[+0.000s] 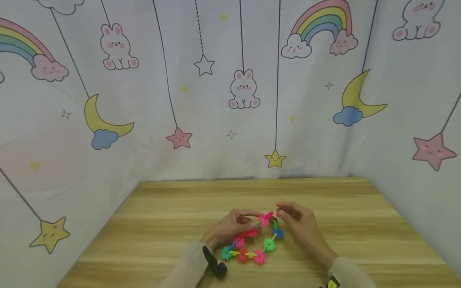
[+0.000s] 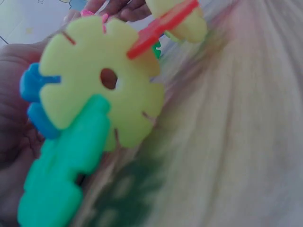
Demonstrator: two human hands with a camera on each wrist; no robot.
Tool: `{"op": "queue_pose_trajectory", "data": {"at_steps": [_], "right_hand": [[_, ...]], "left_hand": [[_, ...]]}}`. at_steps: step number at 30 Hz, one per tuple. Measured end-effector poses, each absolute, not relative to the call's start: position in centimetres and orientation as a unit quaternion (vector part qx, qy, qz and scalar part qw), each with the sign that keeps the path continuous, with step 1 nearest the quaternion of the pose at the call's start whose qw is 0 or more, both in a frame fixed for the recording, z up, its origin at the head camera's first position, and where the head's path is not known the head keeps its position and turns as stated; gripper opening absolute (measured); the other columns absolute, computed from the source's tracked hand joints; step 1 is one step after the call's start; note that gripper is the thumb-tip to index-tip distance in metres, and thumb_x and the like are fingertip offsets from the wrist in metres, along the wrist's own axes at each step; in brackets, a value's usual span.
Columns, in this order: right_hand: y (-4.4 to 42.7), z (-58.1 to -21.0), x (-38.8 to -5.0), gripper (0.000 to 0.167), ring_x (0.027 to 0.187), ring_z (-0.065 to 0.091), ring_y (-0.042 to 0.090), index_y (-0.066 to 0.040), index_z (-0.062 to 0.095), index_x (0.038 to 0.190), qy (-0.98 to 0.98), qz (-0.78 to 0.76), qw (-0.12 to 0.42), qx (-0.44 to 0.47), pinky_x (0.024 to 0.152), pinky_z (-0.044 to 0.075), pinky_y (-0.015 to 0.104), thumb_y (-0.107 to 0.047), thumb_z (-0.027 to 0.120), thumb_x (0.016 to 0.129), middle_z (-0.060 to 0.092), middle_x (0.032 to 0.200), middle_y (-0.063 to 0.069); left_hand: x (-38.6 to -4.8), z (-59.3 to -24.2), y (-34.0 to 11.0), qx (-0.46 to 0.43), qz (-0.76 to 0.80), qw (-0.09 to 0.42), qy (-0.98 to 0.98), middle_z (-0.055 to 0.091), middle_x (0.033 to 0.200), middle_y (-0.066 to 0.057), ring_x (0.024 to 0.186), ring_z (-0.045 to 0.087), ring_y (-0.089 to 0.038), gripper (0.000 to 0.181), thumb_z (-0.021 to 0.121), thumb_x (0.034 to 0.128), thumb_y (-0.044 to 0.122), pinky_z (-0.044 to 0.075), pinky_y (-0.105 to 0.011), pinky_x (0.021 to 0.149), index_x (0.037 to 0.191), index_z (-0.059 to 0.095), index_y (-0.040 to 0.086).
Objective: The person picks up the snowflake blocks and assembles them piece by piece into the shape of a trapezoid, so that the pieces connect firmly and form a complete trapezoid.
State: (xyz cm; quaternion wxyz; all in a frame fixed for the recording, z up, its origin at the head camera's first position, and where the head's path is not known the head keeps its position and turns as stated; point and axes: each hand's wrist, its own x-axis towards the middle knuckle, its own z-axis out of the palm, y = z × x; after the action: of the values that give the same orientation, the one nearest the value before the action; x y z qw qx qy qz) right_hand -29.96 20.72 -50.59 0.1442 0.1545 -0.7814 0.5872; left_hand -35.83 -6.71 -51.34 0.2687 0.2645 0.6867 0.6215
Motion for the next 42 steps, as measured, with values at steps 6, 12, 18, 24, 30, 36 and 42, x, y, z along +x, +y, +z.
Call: {"op": "queue_pose_trajectory", "data": {"at_steps": [6, 12, 18, 24, 30, 36, 42], "right_hand": [[22.4, -49.8, -27.7, 0.032, 0.105, 0.078, 0.019, 0.002, 0.07, 0.128, -0.794, 0.574, 0.113, 0.163, 0.095, 0.059, 0.018, -0.023, 0.064, 0.11, 0.075, 0.124, 0.024], [24.4, -50.2, -24.8, 0.028, 0.1, 0.075, 0.011, 0.008, 0.064, 0.132, -0.783, 0.573, 0.084, 0.228, 0.085, 0.063, 0.027, -0.007, 0.053, 0.112, 0.075, 0.118, 0.017], [26.3, -51.0, -22.1, 0.04, 0.079, 0.065, 0.007, 0.007, 0.045, 0.149, -0.687, 0.634, -0.095, 0.342, 0.064, 0.059, 0.03, 0.003, 0.044, 0.11, 0.067, 0.128, 0.005], [26.1, -51.4, -20.6, 0.048, 0.08, 0.056, -0.009, 0.0, 0.049, 0.143, -0.69, 0.568, -0.182, 0.41, 0.06, 0.05, 0.019, 0.009, 0.063, 0.098, 0.064, 0.115, 0.008], [25.9, -51.7, -20.9, 0.039, 0.084, 0.06, -0.006, 0.002, 0.053, 0.136, -0.688, 0.577, -0.174, 0.404, 0.069, 0.057, 0.021, 0.008, 0.065, 0.1, 0.065, 0.107, 0.012], [25.8, -51.9, -22.1, 0.029, 0.094, 0.071, 0.002, 0.008, 0.06, 0.126, -0.729, 0.603, -0.072, 0.315, 0.083, 0.063, 0.027, -0.001, 0.07, 0.101, 0.071, 0.109, -0.004], [24.3, -51.4, -24.6, 0.028, 0.092, 0.078, 0.009, 0.002, 0.069, 0.116, -0.79, 0.593, 0.016, 0.153, 0.083, 0.063, 0.026, -0.015, 0.081, 0.096, 0.08, 0.101, -0.003]], "left_hand": [[-35.9, -51.0, -6.9, 0.257, 0.626, 0.26, 0.689, 0.077, 0.095, 0.005, 0.09, 0.068, -0.005, 0.043, 0.071, 0.1057, 0.021, 0.056, -0.023, 0.085, 0.148, 0.066, 0.019], [-36.0, -51.6, -6.7, 0.266, 0.636, 0.269, 0.673, 0.083, 0.114, -0.01, 0.107, 0.076, -0.01, 0.044, 0.069, 0.1064, 0.022, 0.06, -0.026, 0.093, 0.15, 0.063, 0.018], [-35.8, -51.8, -6.6, 0.278, 0.639, 0.27, 0.664, 0.082, 0.12, -0.012, 0.11, 0.077, -0.011, 0.045, 0.067, 0.1076, 0.022, 0.06, -0.026, 0.093, 0.151, 0.062, 0.015], [-35.9, -51.6, -6.6, 0.276, 0.627, 0.253, 0.683, 0.083, 0.113, -0.009, 0.101, 0.075, -0.007, 0.042, 0.067, 0.1076, 0.023, 0.059, -0.024, 0.088, 0.149, 0.064, 0.018], [-35.8, -51.7, -6.7, 0.261, 0.63, 0.248, 0.688, 0.08, 0.119, -0.012, 0.104, 0.075, -0.011, 0.043, 0.066, 0.1082, 0.022, 0.06, -0.027, 0.093, 0.151, 0.063, 0.021], [-35.9, -51.7, -6.5, 0.24, 0.625, 0.241, 0.703, 0.072, 0.136, -0.009, 0.108, 0.073, -0.015, 0.045, 0.063, 0.1084, 0.032, 0.058, -0.032, 0.101, 0.153, 0.06, 0.025], [-35.9, -51.4, -6.1, 0.233, 0.628, 0.209, 0.713, 0.071, 0.135, -0.005, 0.112, 0.066, -0.012, 0.046, 0.062, 0.1089, 0.035, 0.054, -0.03, 0.102, 0.151, 0.062, 0.017]]}}
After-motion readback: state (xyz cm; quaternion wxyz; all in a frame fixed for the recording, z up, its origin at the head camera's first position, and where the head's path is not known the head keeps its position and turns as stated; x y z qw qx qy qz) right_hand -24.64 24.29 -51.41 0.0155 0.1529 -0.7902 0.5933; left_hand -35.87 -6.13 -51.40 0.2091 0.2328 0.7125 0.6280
